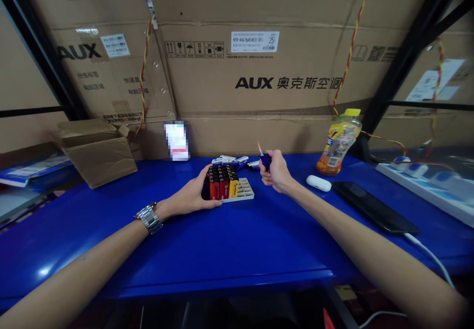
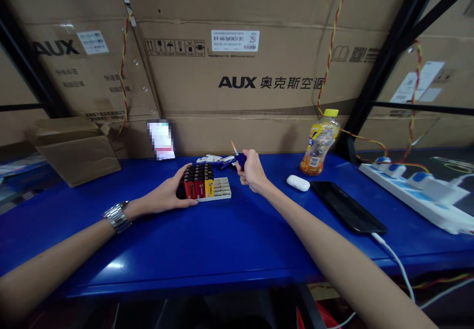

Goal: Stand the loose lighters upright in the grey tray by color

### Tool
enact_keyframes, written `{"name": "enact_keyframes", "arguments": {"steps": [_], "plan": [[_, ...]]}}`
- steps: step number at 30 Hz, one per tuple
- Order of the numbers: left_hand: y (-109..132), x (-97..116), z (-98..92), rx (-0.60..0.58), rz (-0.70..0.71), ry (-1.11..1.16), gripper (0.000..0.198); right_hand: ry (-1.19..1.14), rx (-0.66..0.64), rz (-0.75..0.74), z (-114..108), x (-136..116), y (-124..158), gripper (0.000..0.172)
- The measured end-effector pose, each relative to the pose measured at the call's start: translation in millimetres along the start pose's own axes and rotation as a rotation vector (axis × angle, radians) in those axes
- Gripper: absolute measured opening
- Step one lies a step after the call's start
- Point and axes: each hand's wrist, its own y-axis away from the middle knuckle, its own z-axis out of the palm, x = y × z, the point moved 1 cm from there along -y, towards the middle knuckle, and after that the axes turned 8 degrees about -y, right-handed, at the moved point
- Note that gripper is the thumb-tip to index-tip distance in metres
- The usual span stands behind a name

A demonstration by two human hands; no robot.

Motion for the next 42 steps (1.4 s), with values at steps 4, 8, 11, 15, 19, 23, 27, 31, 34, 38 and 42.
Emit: {"name": "enact_keyframes", "arguments": {"steps": [4,8,11,15,19,23,27,31,34,38,42], "plan": [[0.3,-0.5,0.4,-0.001,0.003,0.000,0.104,-0.002,0.007,-0.016,1.1,-1.2,0.7,0.046],[-0.2,-0.2,0.3,-0.017,-0.020,0.000,0.104,0.064,-0.092,-0.125,-2.3,3.0,-4.9,0.046],[-0.8,1.1,-0.3,-0.013,-0.028,0.008,0.102,0.176,-0.140,-0.248,-4.2,7.0,-9.1,0.029],[-0.8,1.6,-0.9,-0.004,-0.032,0.029,0.099,0.404,-0.226,-0.483,-3.0,8.8,-8.3,0.021],[0.2,-0.1,-0.3,0.001,-0.028,0.057,0.099,0.484,-0.277,-0.527,-0.4,11.4,-5.1,0.026],[0.6,-1.7,1.7,-0.015,-0.027,0.095,0.104,0.467,-0.325,-0.491,1.5,15.5,-6.1,0.028],[0.5,-0.3,1.9,-0.024,-0.042,0.109,0.106,0.520,-0.354,-0.496,-1.1,15.6,-9.4,0.027],[0.8,3.5,-0.3,-0.021,-0.039,0.091,0.105,0.572,-0.375,-0.521,-3.6,15.7,-10.4,0.028],[0.9,4.3,-0.8,-0.026,-0.052,0.066,0.106,0.591,-0.464,-0.495,-0.4,17.1,-8.3,0.025],[0.7,1.0,0.5,-0.023,-0.032,0.069,0.106,0.670,-0.463,-0.513,-0.5,10.8,-8.0,0.031],[0.7,-2.0,1.2,-0.024,-0.027,0.070,0.105,0.757,-0.196,-0.584,-26.5,1.3,-21.5,0.042]]}}
